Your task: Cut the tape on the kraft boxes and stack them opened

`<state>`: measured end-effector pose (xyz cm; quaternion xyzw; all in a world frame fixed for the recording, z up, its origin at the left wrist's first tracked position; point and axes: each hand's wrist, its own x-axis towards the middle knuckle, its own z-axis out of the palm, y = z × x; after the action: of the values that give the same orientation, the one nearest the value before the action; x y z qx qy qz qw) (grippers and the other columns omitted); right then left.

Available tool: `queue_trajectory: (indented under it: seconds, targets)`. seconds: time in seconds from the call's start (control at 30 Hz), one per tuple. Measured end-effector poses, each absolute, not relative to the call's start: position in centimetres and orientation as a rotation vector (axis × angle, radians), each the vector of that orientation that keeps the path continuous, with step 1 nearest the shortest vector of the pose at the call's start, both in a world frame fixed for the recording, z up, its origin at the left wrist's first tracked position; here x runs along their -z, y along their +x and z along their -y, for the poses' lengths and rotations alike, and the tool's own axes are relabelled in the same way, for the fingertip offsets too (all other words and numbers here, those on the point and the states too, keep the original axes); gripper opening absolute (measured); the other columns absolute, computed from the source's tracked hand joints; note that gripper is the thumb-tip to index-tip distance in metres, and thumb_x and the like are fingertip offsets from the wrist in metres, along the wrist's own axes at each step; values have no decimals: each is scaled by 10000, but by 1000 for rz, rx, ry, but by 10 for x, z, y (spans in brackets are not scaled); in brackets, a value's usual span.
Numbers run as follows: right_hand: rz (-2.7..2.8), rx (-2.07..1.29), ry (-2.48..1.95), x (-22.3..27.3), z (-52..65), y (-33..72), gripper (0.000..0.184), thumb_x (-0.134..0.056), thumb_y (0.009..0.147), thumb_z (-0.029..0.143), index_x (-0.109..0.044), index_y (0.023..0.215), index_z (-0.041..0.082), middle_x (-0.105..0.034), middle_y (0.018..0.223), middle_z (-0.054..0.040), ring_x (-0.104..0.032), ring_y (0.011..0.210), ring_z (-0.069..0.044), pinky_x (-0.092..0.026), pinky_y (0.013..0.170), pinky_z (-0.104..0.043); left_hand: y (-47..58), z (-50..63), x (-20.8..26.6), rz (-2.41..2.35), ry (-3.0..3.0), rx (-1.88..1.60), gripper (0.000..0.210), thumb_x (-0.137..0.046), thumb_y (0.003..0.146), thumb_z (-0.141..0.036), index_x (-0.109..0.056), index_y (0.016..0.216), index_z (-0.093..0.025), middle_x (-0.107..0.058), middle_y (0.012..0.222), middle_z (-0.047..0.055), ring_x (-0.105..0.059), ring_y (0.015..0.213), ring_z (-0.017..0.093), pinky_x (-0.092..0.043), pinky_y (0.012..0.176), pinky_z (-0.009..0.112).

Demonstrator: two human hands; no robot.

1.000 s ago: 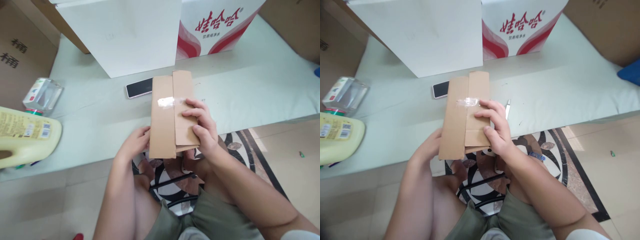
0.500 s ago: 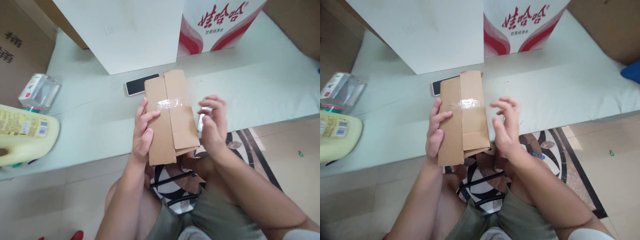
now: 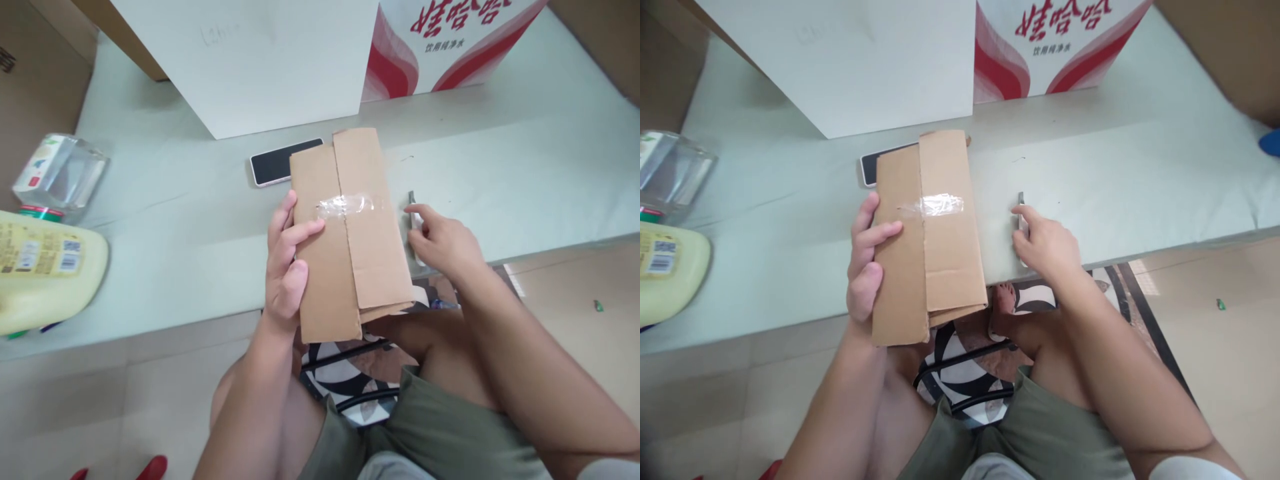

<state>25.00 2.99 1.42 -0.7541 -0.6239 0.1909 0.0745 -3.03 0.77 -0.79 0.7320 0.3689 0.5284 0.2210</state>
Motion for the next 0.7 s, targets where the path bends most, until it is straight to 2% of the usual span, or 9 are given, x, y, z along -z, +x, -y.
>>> queue_trajectory:
  seconds: [0.07, 0.13, 0.2, 0.3, 0.37, 0.43, 0.57, 0.7]
  targets:
    - [1699, -711, -2084, -12, -32, 248, 444, -472, 830, 272, -698, 1211, 255, -676, 703, -19, -577, 619, -203, -416, 615, -339, -26, -7, 7, -1072, 2024, -1470, 467, -318, 1059, -583, -605, 1337, -341, -377, 1690, -23, -353, 1572, 367, -423, 1247, 584]
    - [1519, -850, -1792, -10, -33, 245, 396, -420, 845, 275, -695, 1129, 243, -680, 734, -24, -605, 635, -198, -476, 625, -351, -20, -5, 6, -1109, 2033, -1483, 501, -281, 1062, -597, -613, 1317, -320, -387, 1679, -15, -357, 1567, 379, -434, 1236, 575]
    - [1370, -892, -1512, -8, -31, 241, 375, -403, 848, 276, -654, 1126, 254, -693, 797, -27, -645, 685, -199, -516, 633, -357, -12, -3, 5, -1110, 2057, -1504, 478, -299, 1066, -573, -602, 1327, -310, -388, 1675, 12, -375, 1557, 378, -435, 1228, 589]
    - [1221, -818, -1341, -9, -23, 233, 308, -542, 824, 274, -588, 1128, 278, -677, 796, 17, -654, 689, -165, -546, 662, -340, -1, 2, 3, -1096, 2082, -1555, 423, -346, 1069, -507, -578, 1359, -303, -394, 1664, 56, -390, 1548, 363, -415, 1227, 611]
    - [1149, -776, -1347, -13, -18, 229, 285, -651, 794, 259, -559, 1063, 277, -652, 753, 49, -629, 651, -141, -542, 654, -320, 6, 4, 3, -1116, 2074, -1586, 422, -341, 1073, -489, -575, 1366, -296, -395, 1658, 68, -391, 1546, 357, -396, 1234, 608]
    - [1099, -715, -1317, -17, -13, 226, 253, -671, 794, 248, -528, 1001, 276, -619, 713, 63, -593, 620, -131, -515, 622, -302, 11, 6, 4, -1138, 2069, -1604, 423, -335, 1075, -486, -574, 1365, -292, -389, 1657, 73, -402, 1537, 350, -392, 1236, 595]
    - [1054, -548, -1185, -21, -10, 224, 180, -564, 867, 245, -461, 1005, 297, -505, 665, 84, -487, 566, -131, -431, 584, -297, 15, 6, 5, -1134, 2078, -1637, 423, -327, 1081, -477, -577, 1361, -284, -411, 1635, 83, -398, 1541, 327, -386, 1245, 554]
    - [1084, -606, -1179, -18, -14, 222, 137, -510, 908, 288, -452, 1032, 297, -498, 680, 80, -491, 575, -135, -404, 582, -297, 17, 5, 5, -1149, 2074, -1627, 438, -309, 1086, -474, -579, 1368, -276, -405, 1640, 95, -397, 1541, 319, -370, 1252, 544]
